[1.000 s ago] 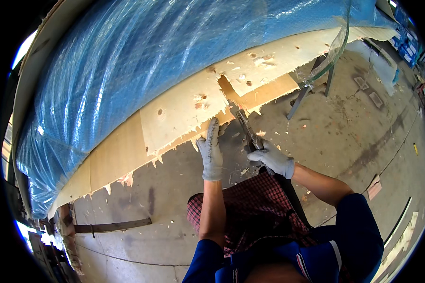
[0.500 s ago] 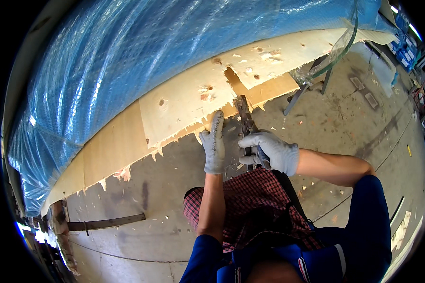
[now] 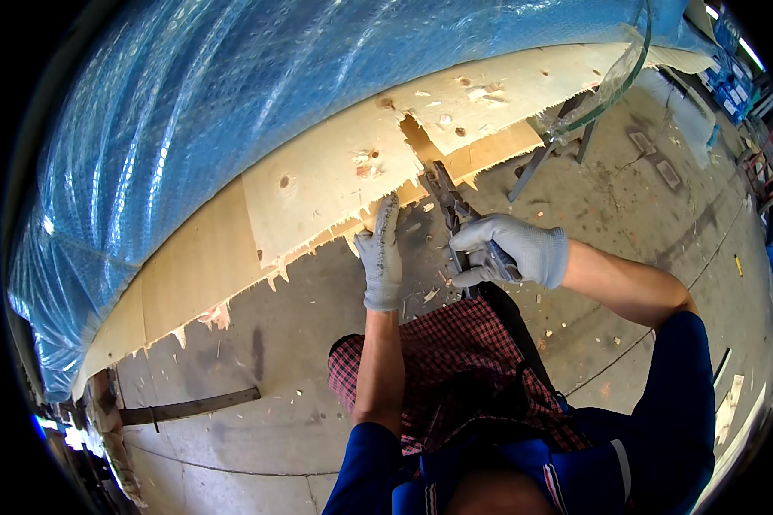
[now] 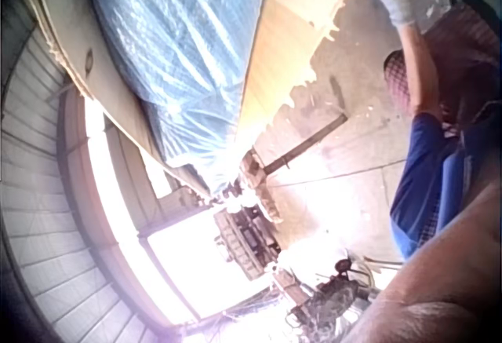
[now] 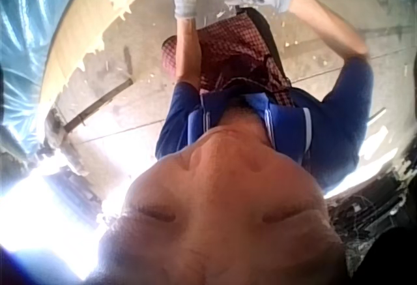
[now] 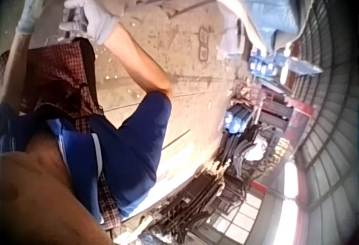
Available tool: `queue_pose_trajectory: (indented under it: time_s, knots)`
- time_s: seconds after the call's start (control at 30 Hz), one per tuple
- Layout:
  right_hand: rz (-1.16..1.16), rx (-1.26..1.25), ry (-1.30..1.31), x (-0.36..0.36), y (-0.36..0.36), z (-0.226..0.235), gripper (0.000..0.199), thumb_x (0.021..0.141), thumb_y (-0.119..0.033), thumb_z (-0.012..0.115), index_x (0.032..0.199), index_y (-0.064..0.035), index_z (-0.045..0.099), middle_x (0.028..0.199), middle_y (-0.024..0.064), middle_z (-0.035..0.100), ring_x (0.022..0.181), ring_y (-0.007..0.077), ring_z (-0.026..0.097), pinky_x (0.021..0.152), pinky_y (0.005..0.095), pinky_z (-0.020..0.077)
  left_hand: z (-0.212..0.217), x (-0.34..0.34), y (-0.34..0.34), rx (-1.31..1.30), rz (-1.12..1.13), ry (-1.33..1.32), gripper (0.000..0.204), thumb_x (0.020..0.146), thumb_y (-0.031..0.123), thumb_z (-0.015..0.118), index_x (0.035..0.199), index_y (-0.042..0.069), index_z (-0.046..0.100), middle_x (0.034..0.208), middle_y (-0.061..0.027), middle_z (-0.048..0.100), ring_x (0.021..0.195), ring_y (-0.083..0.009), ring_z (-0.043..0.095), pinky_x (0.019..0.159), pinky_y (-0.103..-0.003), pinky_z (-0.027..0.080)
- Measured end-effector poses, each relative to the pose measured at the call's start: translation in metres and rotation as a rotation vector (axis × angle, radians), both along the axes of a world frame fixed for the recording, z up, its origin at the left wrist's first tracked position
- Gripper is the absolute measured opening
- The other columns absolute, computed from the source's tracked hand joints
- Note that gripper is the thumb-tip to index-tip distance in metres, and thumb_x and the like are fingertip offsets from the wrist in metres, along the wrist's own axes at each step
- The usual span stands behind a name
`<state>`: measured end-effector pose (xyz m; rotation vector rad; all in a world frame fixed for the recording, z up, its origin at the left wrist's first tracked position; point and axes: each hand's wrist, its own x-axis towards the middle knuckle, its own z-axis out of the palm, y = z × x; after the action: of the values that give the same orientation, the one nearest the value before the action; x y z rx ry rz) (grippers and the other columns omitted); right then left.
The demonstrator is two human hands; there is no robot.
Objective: The person uses pliers to chip and remove sections of a large curved wooden panel, creating a rectangular cutout. The person then picks up a clamp and a strap, walks to a tool cart, and places them there.
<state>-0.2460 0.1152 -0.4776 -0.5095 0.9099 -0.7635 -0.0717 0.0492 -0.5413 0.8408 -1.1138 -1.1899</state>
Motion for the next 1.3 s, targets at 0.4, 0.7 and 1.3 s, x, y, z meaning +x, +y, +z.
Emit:
queue_pose_trajectory:
  time_s: [0.4, 0.7, 1.3]
  knots:
    - [-0.299, -0.18, 0.327, 0.055, -0.014, -0.029, 0.017, 0.087, -0.023, 0.058, 0.096, -0.0092, 0.055, 0.078, -0.0022, 0.055, 0.069, 0.0104, 0.053, 0.057, 0.0254, 0.042, 0.001, 0.003, 0.0, 0.125, -0.006, 0.028, 0.028, 0.091, 0.019, 0.056, 0.112, 0.003, 0.064, 0.082, -0.0022, 0.066, 0.063, -0.0033, 0.045, 0.056, -0.02, 0.036]
    - [-0.446, -0.719, 0.642, 0.054, -0.04, -0.096, 0.022, 0.087, -0.021, 0.058, 0.091, 0.0, 0.057, 0.066, 0.0034, 0.054, 0.06, 0.0124, 0.049, 0.054, 0.0309, 0.0405, -0.008, 0.009, -0.004, -0.489, 0.146, -0.538, 0.031, 0.087, 0.01, 0.057, 0.115, -0.001, 0.061, 0.092, -0.0077, 0.067, 0.077, -0.0093, 0.058, 0.065, -0.021, 0.042]
    - [0.031, -0.323, 0.023, 0.022, 0.036, -0.158, 0.023, 0.085, -0.017, 0.058, 0.103, -0.0017, 0.059, 0.083, 0.0045, 0.062, 0.076, 0.0132, 0.058, 0.055, 0.0234, 0.0419, 0.002, 0.004, 0.001, -0.238, 0.087, -0.254, 0.025, 0.09, 0.011, 0.058, 0.109, -0.005, 0.061, 0.108, -0.0063, 0.06, 0.095, -0.0106, 0.057, 0.081, -0.028, 0.048]
